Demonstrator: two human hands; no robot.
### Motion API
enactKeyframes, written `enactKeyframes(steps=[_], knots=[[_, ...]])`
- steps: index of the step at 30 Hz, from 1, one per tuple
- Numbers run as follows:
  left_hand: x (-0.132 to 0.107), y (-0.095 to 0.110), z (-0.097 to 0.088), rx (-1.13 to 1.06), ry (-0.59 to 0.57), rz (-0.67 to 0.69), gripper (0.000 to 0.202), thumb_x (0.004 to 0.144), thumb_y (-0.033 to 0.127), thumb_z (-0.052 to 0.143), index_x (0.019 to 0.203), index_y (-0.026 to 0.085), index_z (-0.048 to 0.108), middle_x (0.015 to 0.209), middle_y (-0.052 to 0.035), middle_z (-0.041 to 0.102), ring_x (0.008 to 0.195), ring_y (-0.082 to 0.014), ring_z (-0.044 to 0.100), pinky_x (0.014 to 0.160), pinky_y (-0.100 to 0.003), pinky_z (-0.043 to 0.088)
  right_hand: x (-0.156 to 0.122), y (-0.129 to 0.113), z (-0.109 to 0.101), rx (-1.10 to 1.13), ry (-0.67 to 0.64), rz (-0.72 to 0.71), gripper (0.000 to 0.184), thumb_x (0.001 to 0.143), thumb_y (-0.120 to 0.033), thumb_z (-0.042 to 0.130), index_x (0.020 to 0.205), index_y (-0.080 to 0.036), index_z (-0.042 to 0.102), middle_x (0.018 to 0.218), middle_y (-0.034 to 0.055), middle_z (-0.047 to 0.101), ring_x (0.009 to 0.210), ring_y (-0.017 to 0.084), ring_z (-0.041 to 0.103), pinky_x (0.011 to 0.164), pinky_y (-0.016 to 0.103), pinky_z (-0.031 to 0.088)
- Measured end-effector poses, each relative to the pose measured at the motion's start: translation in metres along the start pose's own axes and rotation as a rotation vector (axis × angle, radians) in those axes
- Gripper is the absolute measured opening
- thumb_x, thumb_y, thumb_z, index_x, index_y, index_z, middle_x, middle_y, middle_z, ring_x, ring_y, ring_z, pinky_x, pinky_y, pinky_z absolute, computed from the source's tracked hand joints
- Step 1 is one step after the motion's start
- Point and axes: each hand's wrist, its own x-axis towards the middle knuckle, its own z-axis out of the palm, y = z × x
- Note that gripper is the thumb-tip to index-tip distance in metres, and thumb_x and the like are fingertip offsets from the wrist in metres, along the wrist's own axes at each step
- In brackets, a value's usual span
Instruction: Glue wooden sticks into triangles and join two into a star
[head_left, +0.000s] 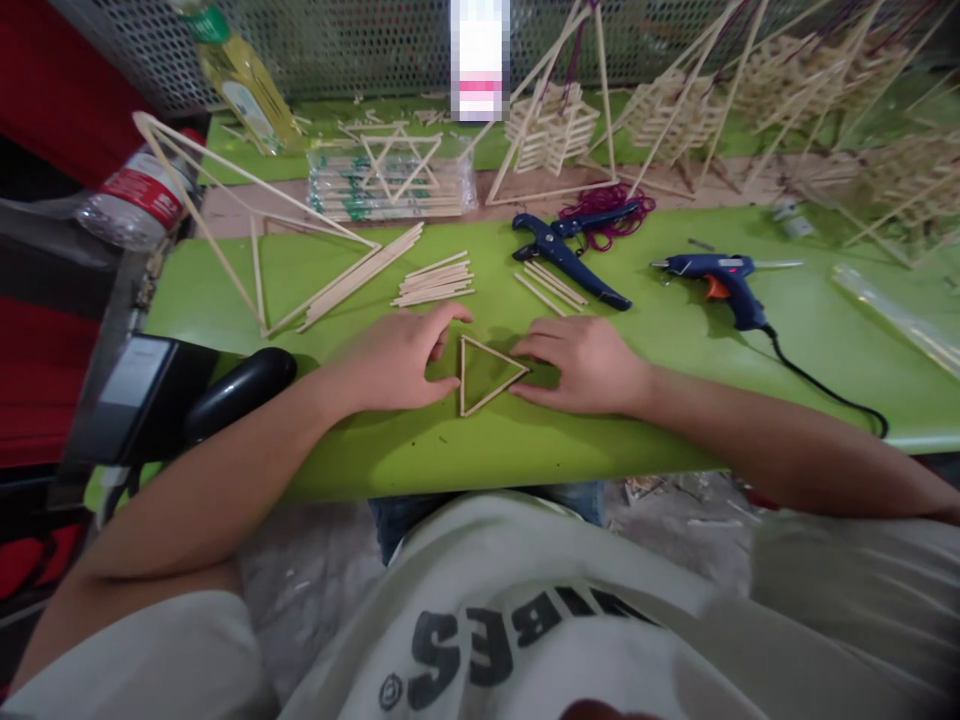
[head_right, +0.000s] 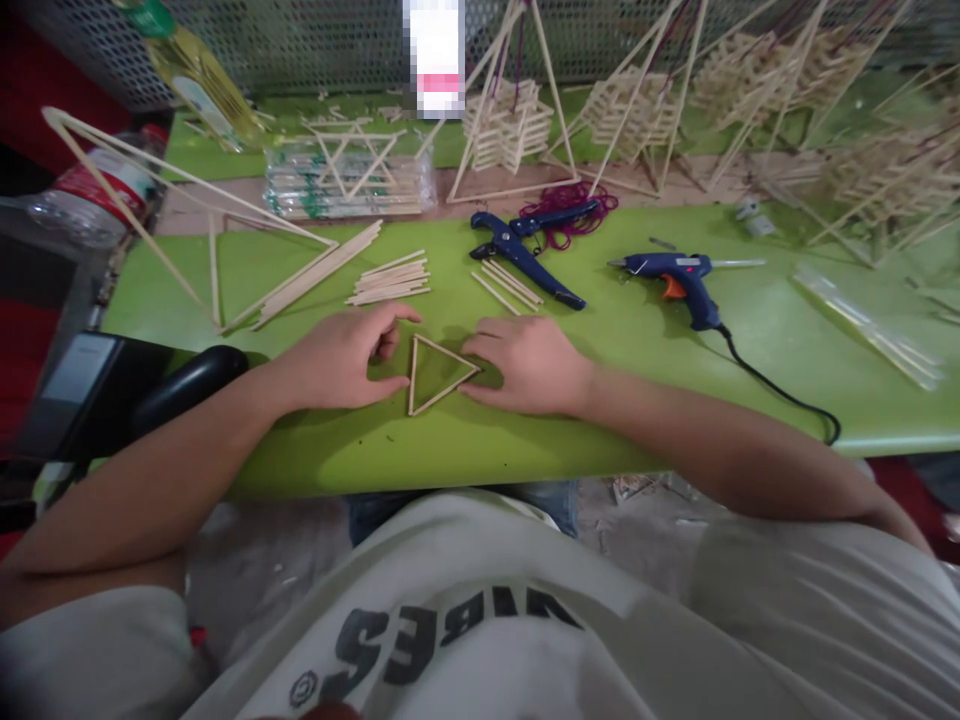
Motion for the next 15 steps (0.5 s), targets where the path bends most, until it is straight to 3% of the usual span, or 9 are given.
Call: enactKeyframes(steps=[6,11,15], knots=[[0.000,0.002,-0.005,-0.032,-0.059,-0.039,0.062,0.104,0.044,0.076,0.162,0.026,0.061,0.099,-0.0024,0.074,0.086,-0.0231,0.069,0.076,-0.036,0.044,-0.004,0.006,-0.001,0.106,0.060,0.028,0.039,0.108,-0.056,0.082,0.120,-0.020,0.086,0.105,0.0094,0.085,0.088,0.025,0.077,0.075,0.040,0.052],[0.001,0.003,-0.004,-0.098,-0.034,-0.110,0.054,0.106,0.036,0.069,0.160,0.028,0.065,0.097,-0.0008,0.076,0.081,-0.0208,0.069,0.074,-0.035,0.044,-0.006,0.017,-0.007,0.297,0.282,0.229,0.025,0.111,-0.046,0.077,0.098,-0.025,0.072,0.085,0.0027,0.073,0.071,0.020,0.063,0.068,0.039,0.049],[0.002,0.004,-0.004,-0.115,-0.042,-0.137,0.053,0.106,0.035,0.069,0.159,0.027,0.066,0.098,-0.0009,0.078,0.081,-0.0206,0.070,0.074,-0.035,0.044,-0.002,0.027,-0.009,0.325,0.440,0.329,0.023,0.110,-0.043,0.075,0.097,-0.027,0.064,0.081,0.0008,0.065,0.066,0.018,0.054,0.062,0.038,0.044]])
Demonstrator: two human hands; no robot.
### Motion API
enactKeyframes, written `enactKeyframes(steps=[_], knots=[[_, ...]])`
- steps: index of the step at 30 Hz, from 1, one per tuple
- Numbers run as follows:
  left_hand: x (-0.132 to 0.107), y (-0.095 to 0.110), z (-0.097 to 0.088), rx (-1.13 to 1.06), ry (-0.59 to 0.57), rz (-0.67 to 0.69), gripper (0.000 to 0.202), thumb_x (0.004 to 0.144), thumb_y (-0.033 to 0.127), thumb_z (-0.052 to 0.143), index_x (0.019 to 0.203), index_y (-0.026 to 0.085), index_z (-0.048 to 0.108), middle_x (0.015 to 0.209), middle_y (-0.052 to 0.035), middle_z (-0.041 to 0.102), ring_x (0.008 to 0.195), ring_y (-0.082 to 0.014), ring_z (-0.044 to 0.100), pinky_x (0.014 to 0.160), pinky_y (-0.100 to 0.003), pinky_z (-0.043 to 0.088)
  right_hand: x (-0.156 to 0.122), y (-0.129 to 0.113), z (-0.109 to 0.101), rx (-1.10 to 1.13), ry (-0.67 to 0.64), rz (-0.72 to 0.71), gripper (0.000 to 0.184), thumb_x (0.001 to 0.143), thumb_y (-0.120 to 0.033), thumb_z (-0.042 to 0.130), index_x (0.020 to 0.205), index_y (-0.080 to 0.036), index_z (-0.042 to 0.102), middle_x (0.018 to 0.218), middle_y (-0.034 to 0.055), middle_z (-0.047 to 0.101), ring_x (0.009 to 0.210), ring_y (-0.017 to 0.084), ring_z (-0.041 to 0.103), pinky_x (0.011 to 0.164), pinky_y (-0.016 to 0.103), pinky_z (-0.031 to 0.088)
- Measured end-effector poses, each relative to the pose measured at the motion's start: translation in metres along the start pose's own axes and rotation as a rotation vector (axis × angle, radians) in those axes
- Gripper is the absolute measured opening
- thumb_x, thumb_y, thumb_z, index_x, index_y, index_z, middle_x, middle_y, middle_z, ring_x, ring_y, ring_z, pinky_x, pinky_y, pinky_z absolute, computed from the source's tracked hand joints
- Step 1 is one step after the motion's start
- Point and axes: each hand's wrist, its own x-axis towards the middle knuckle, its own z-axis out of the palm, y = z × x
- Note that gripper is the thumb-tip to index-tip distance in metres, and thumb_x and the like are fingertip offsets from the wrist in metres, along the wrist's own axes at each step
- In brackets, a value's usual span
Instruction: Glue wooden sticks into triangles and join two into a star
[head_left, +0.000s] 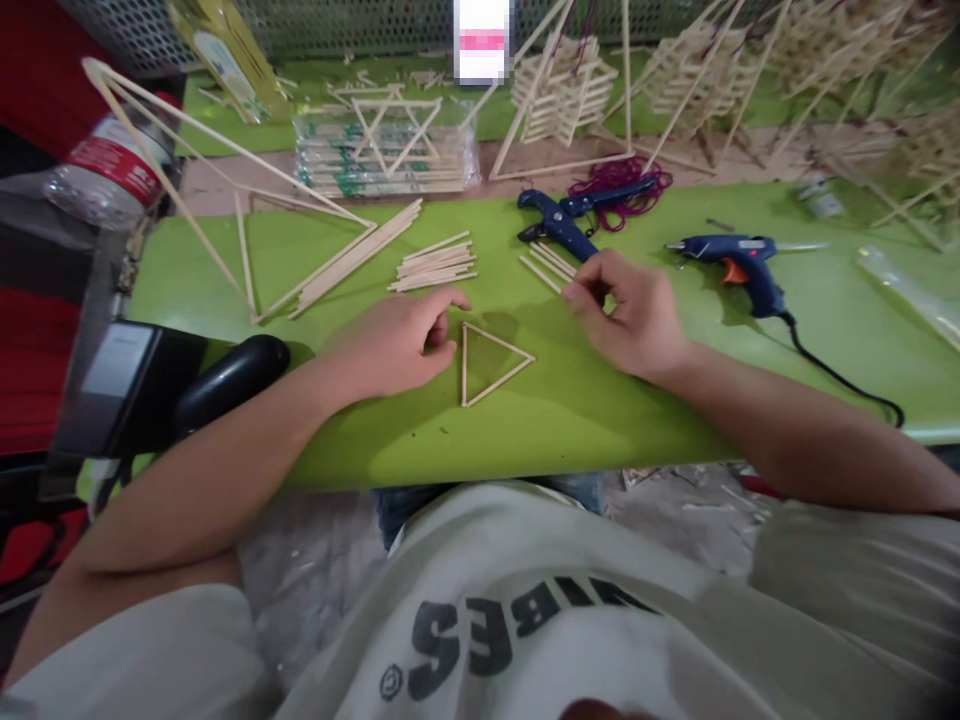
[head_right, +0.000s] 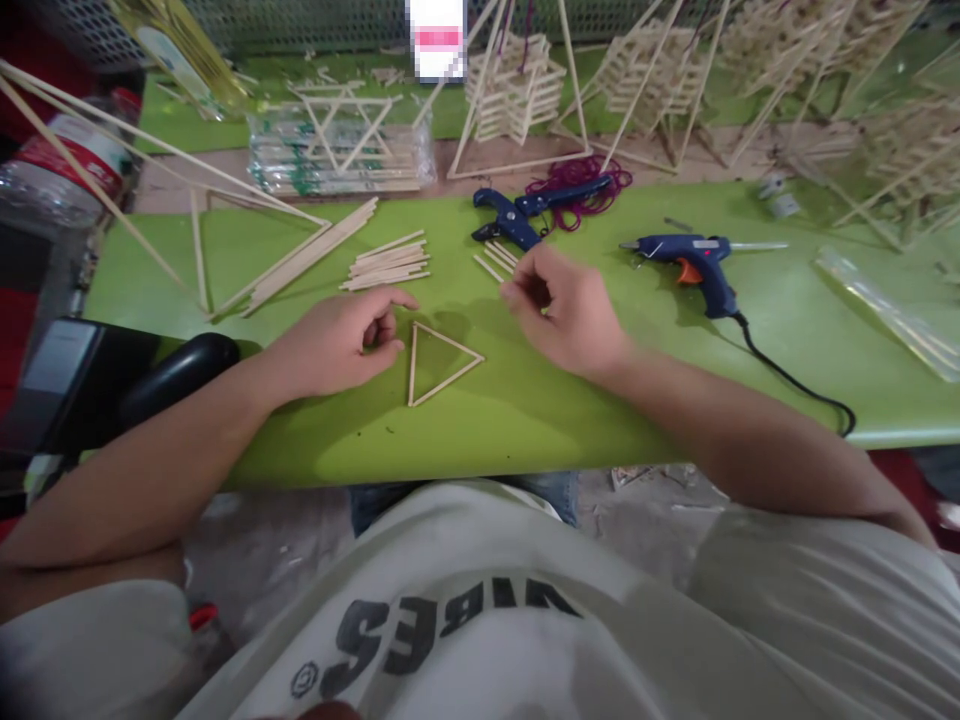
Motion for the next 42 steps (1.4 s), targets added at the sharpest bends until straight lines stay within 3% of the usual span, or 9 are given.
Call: enactKeyframes(steps=[4,8,11,18,30,42], knots=[[0.000,0.001,0.001,-0.004,0.012,-0.001,0.054,0.106,0.039,0.072,0.159,0.027,0.067,0.099,-0.0012,0.078,0.082,-0.0208,0.070,0.073,-0.036,0.045,0.005,-0.001,0.002,-0.023,0.017,-0.123,0.025,0.107,-0.051,0.080,0.104,-0.028,0.069,0.097,0.0047,0.074,0.085,0.024,0.068,0.075,0.042,0.053],[0.000,0.002,0.001,-0.001,0.010,-0.019,0.059,0.105,0.048,0.077,0.159,0.028,0.065,0.100,-0.0017,0.076,0.082,-0.0215,0.070,0.073,-0.036,0.044,-0.002,-0.014,0.007,-0.154,-0.184,-0.307,0.043,0.104,-0.067,0.085,0.111,-0.025,0.081,0.106,0.0092,0.081,0.099,0.030,0.076,0.087,0.048,0.053],[-0.001,0.004,-0.002,0.001,-0.009,-0.039,0.070,0.101,0.050,0.084,0.163,0.028,0.061,0.103,-0.0031,0.076,0.086,-0.0228,0.070,0.074,-0.036,0.045,-0.011,-0.021,0.011,-0.274,-0.328,-0.367,0.043,0.105,-0.064,0.086,0.114,-0.022,0.083,0.107,0.0085,0.084,0.097,0.030,0.078,0.089,0.047,0.049],[-0.002,0.004,-0.006,0.007,-0.044,-0.036,0.098,0.087,0.052,0.102,0.169,0.031,0.052,0.106,-0.0020,0.075,0.091,-0.0246,0.071,0.078,-0.036,0.046,-0.018,-0.024,0.014,-0.364,-0.414,-0.297,0.045,0.109,-0.066,0.081,0.120,-0.022,0.085,0.114,0.0102,0.087,0.104,0.032,0.081,0.094,0.048,0.051],[0.001,0.003,-0.007,0.027,-0.062,-0.036,0.091,0.084,0.053,0.105,0.161,0.031,0.062,0.107,-0.0030,0.078,0.093,-0.0261,0.073,0.080,-0.036,0.047,-0.016,-0.027,0.016,-0.376,-0.438,-0.272,0.043,0.114,-0.065,0.074,0.112,-0.023,0.086,0.109,0.0095,0.086,0.101,0.030,0.079,0.088,0.046,0.053],[0.002,0.001,-0.007,0.057,-0.056,0.010,0.089,0.085,0.056,0.104,0.159,0.030,0.064,0.104,-0.0027,0.078,0.090,-0.0263,0.073,0.078,-0.036,0.047,-0.016,-0.028,0.021,-0.344,-0.440,-0.234,0.032,0.110,-0.057,0.077,0.106,-0.025,0.083,0.105,0.0097,0.085,0.096,0.031,0.077,0.085,0.048,0.052]])
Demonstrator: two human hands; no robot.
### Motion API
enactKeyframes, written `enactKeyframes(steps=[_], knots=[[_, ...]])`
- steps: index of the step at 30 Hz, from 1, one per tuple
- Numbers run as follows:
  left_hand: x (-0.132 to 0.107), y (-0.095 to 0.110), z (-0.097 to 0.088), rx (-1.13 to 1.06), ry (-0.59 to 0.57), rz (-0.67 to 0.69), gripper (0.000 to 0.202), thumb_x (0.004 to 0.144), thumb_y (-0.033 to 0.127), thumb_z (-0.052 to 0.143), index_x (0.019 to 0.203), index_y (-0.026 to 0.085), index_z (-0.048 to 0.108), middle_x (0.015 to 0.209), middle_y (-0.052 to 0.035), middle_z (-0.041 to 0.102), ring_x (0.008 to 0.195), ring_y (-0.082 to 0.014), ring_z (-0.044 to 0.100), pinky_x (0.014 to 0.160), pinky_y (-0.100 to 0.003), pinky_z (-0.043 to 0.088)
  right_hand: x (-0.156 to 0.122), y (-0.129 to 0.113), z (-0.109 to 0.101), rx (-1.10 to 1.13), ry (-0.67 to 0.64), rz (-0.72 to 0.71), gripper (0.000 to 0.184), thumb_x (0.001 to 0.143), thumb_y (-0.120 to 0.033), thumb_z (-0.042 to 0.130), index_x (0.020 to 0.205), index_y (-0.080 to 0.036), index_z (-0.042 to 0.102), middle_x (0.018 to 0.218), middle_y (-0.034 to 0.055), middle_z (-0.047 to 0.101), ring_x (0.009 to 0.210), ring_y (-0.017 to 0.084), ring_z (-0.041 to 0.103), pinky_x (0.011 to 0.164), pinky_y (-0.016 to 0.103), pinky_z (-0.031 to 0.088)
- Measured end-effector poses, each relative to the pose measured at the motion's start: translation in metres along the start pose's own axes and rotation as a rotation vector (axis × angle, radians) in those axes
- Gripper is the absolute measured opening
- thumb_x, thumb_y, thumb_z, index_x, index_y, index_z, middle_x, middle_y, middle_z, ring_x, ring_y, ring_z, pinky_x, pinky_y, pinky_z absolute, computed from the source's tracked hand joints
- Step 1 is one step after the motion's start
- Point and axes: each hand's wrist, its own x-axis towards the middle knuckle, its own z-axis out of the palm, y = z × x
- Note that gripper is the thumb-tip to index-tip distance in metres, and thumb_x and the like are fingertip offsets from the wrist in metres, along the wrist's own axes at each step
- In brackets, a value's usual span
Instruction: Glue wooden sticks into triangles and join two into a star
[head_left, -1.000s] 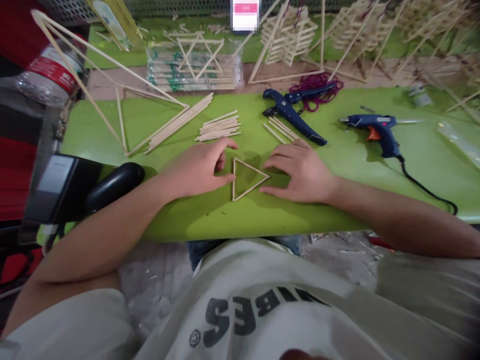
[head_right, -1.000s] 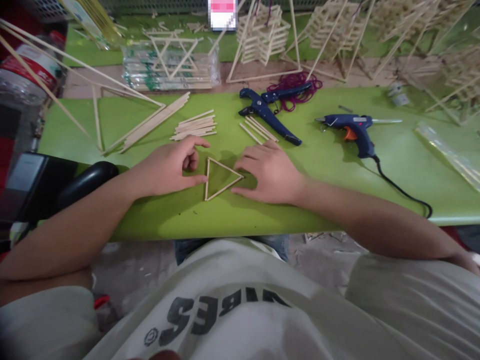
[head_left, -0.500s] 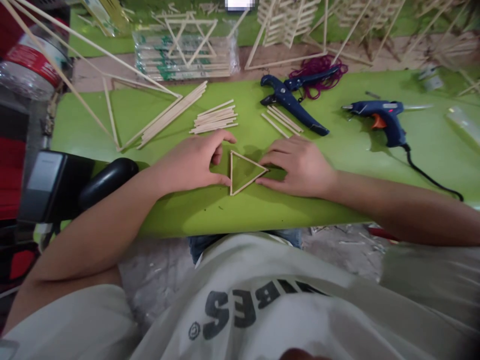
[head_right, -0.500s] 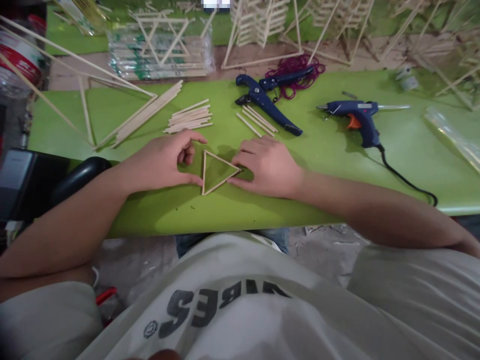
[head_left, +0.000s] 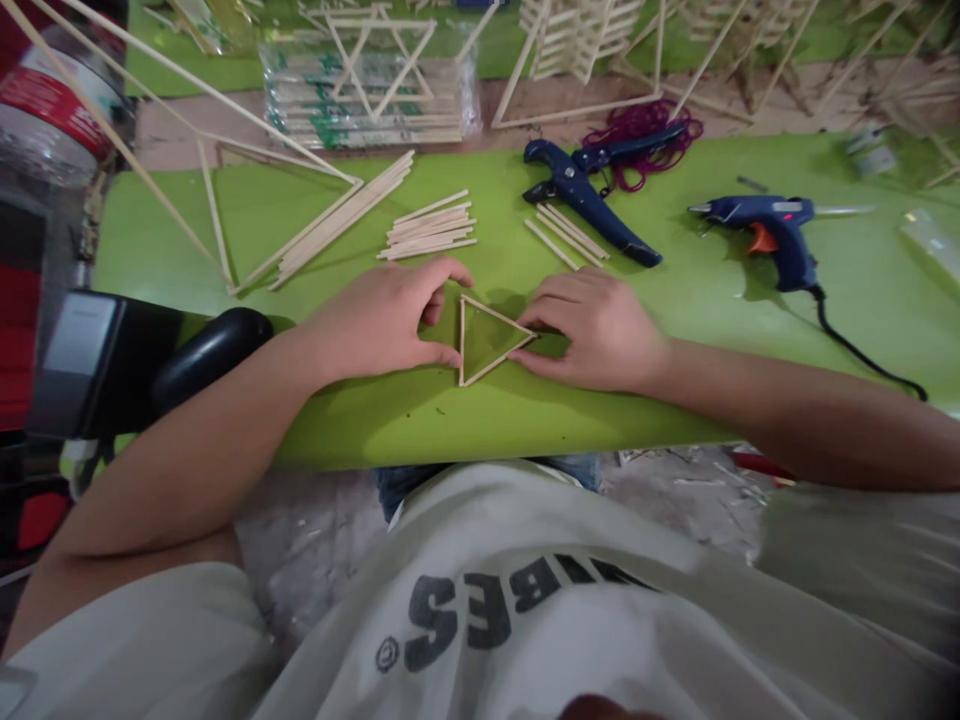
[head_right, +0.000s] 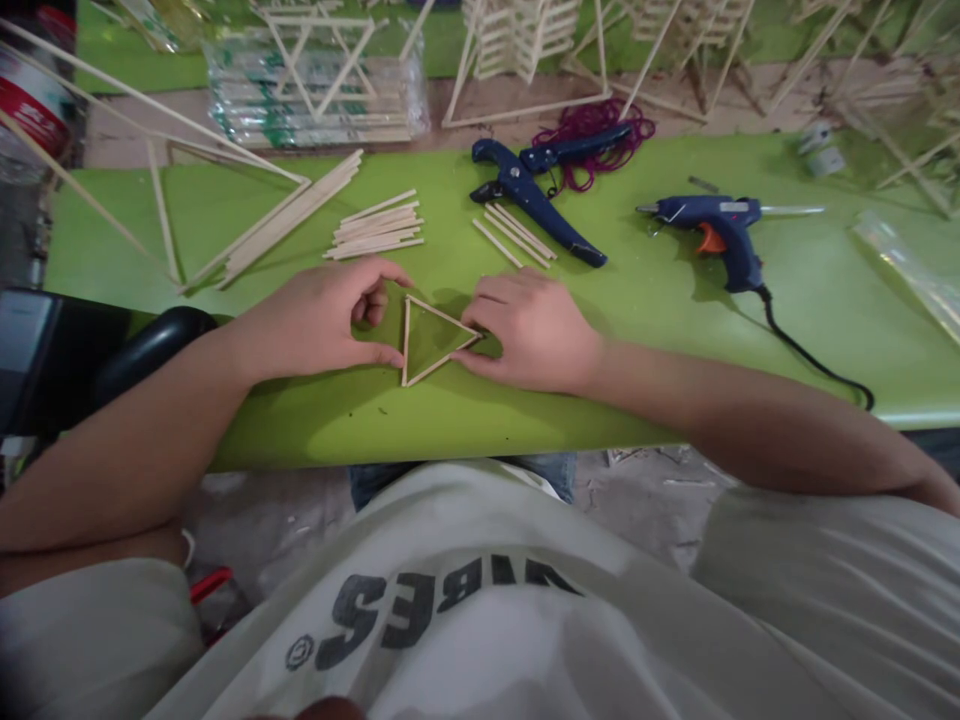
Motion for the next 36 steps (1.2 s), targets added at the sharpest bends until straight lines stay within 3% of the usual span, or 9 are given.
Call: enactKeyframes(steps=[16,18,23,26,30,36], knots=[[0.001,0.001,-0.002,0.032,-0.012,0.012,0.086,0.085,0.058,0.103,0.159,0.029,0.069,0.107,-0.0045,0.079,0.088,-0.0254,0.072,0.079,-0.035,0.046,0.001,0.003,0.001,0.016,0.007,-0.024,0.032,0.109,-0.055,0.076,0.106,-0.025,0.083,0.105,0.0099,0.085,0.095,0.030,0.075,0.085,0.048,0.052],[0.001,0.002,-0.004,0.027,-0.028,0.038,0.075,0.087,0.054,0.100,0.153,0.029,0.074,0.106,-0.0051,0.080,0.088,-0.0255,0.072,0.078,-0.035,0.046,0.000,0.003,0.001,0.006,0.001,-0.023,0.032,0.109,-0.057,0.076,0.106,-0.025,0.083,0.104,0.0095,0.084,0.095,0.030,0.075,0.084,0.047,0.051],[-0.003,0.004,-0.002,-0.043,-0.165,0.250,0.021,0.105,0.038,0.077,0.120,0.031,0.090,0.107,-0.0068,0.085,0.093,-0.0256,0.076,0.084,-0.038,0.051,-0.002,0.005,0.000,0.004,0.017,-0.034,0.033,0.111,-0.059,0.075,0.113,-0.027,0.084,0.104,0.0091,0.081,0.094,0.029,0.073,0.084,0.047,0.052],[-0.005,0.005,0.004,-0.067,-0.173,0.343,0.027,0.109,0.029,0.065,0.107,0.032,0.092,0.104,-0.0061,0.087,0.096,-0.0261,0.079,0.087,-0.039,0.054,-0.002,0.006,0.000,0.022,0.029,-0.142,0.027,0.116,-0.050,0.068,0.114,-0.028,0.085,0.109,0.0089,0.079,0.094,0.027,0.071,0.085,0.046,0.052],[-0.005,0.004,0.008,-0.022,-0.138,0.381,0.032,0.108,0.024,0.062,0.103,0.033,0.093,0.102,-0.0053,0.088,0.094,-0.0262,0.078,0.087,-0.041,0.055,-0.001,0.008,0.003,-0.004,0.030,-0.257,0.028,0.121,-0.037,0.060,0.112,-0.029,0.086,0.108,0.0075,0.077,0.094,0.025,0.069,0.088,0.046,0.051],[-0.004,0.003,0.009,0.059,-0.139,0.382,0.037,0.109,0.025,0.058,0.104,0.034,0.094,0.101,-0.0064,0.087,0.094,-0.0268,0.077,0.088,-0.042,0.055,0.001,0.007,0.005,-0.010,0.031,-0.291,0.031,0.124,-0.037,0.059,0.112,-0.026,0.086,0.106,0.0072,0.077,0.095,0.024,0.068,0.089,0.044,0.048]])
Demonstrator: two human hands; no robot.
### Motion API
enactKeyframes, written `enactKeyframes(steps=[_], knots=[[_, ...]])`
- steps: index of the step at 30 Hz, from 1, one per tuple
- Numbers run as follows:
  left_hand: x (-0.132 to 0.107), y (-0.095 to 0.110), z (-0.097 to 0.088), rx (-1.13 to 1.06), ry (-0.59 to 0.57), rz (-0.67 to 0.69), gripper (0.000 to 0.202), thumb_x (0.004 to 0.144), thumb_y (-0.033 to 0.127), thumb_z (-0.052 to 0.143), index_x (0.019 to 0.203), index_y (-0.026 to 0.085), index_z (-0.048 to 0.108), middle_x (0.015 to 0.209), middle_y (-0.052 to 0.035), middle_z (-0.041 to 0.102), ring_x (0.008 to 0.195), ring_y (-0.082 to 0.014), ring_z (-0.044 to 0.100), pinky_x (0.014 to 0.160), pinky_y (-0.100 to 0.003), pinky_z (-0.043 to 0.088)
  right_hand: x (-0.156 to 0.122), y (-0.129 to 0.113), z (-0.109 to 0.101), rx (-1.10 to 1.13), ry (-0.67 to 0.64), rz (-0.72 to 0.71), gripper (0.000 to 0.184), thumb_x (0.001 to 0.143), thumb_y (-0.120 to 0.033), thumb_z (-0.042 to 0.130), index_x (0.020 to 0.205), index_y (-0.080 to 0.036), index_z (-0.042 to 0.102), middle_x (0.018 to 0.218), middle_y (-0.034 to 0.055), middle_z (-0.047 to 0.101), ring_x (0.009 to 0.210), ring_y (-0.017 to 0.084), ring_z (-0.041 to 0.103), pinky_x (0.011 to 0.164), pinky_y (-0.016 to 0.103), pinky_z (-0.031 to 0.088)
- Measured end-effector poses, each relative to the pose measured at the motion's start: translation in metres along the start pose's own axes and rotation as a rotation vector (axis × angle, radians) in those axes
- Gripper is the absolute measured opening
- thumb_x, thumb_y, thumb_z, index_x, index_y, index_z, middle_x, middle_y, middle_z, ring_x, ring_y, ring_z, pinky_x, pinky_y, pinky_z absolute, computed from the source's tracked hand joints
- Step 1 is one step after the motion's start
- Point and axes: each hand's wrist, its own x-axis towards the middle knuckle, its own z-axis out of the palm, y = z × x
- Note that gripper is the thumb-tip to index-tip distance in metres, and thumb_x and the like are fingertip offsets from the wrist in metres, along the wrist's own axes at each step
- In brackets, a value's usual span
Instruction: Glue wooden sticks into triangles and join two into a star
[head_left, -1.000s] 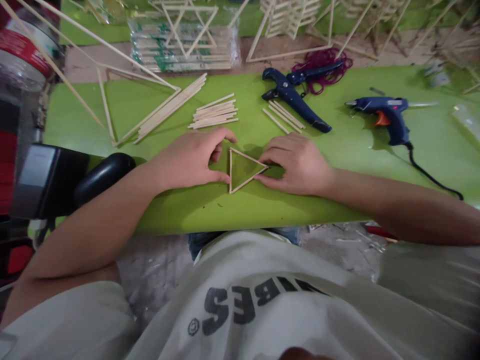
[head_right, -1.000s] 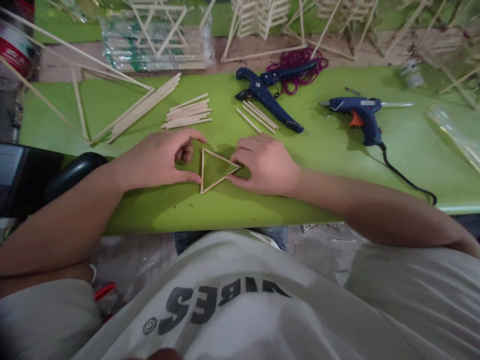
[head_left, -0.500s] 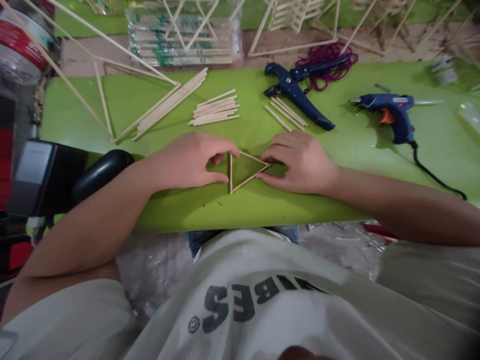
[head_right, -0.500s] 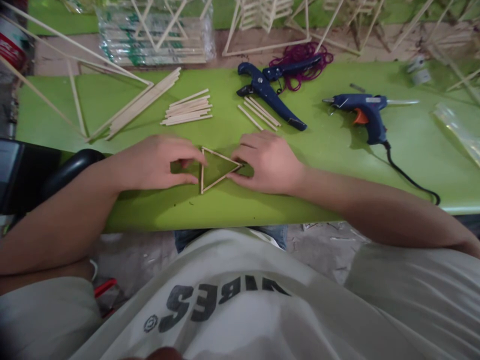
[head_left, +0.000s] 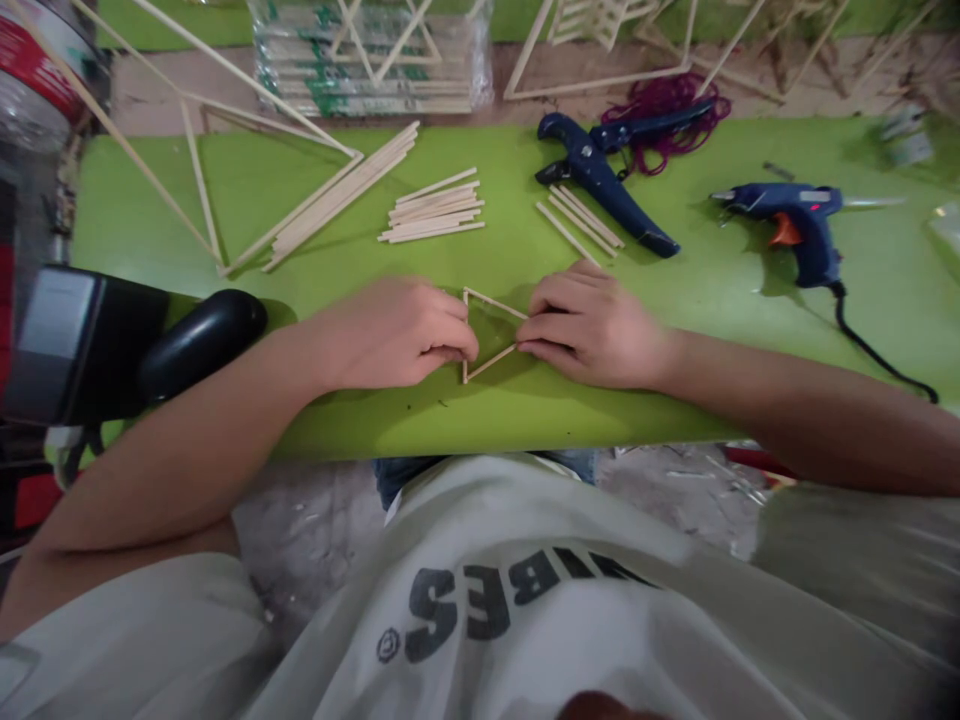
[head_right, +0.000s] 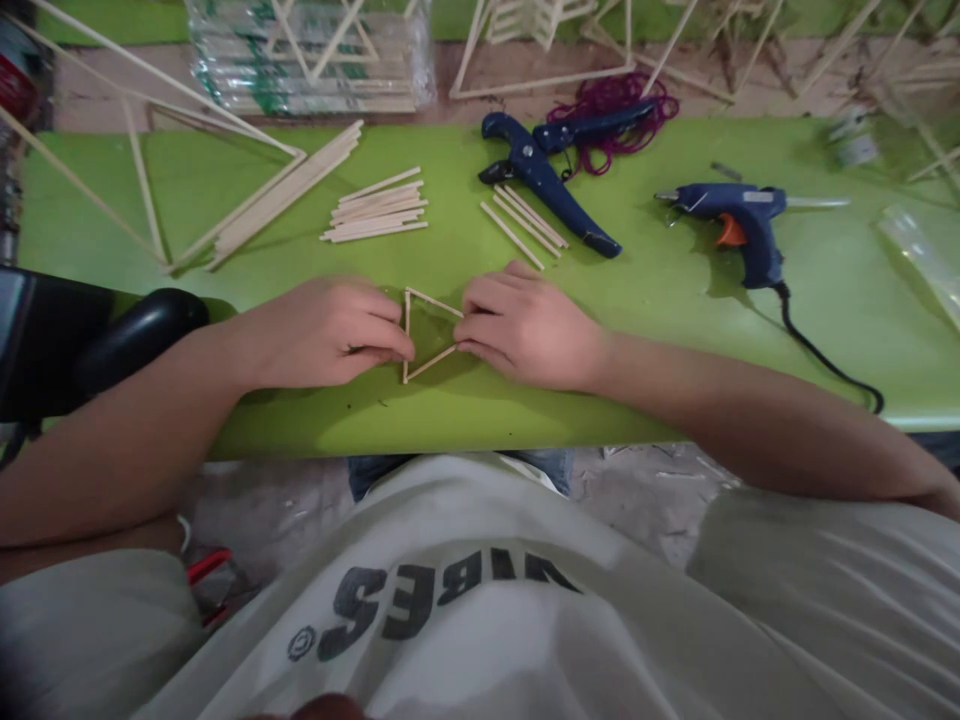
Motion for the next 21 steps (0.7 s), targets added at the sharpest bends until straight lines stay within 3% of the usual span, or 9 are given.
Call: enactKeyframes(steps=[7,14,21], knots=[[0.001,-0.002,0.002,0.049,0.001,0.008,0.039,0.106,0.021,0.058,0.109,0.034,0.095,0.103,-0.0069,0.087,0.097,-0.0282,0.078,0.093,-0.043,0.057,0.005,-0.008,-0.001,-0.081,-0.077,0.056,0.042,0.126,-0.033,0.050,0.104,-0.022,0.084,0.104,0.0094,0.074,0.093,0.025,0.066,0.092,0.047,0.047],[0.001,-0.002,0.002,0.036,0.024,-0.003,0.037,0.104,0.021,0.060,0.106,0.034,0.094,0.102,-0.0062,0.087,0.096,-0.0285,0.076,0.090,-0.043,0.056,0.007,-0.012,-0.001,-0.029,-0.118,0.117,0.039,0.126,-0.030,0.050,0.107,-0.022,0.083,0.107,0.0103,0.072,0.096,0.026,0.064,0.096,0.048,0.045],[0.002,-0.002,0.002,0.033,0.015,-0.007,0.036,0.104,0.022,0.060,0.106,0.035,0.094,0.104,-0.0051,0.088,0.096,-0.0278,0.077,0.093,-0.043,0.057,0.008,-0.013,-0.001,-0.124,-0.116,0.078,0.047,0.128,-0.030,0.040,0.105,-0.020,0.080,0.102,0.0107,0.071,0.093,0.026,0.063,0.090,0.047,0.045]])
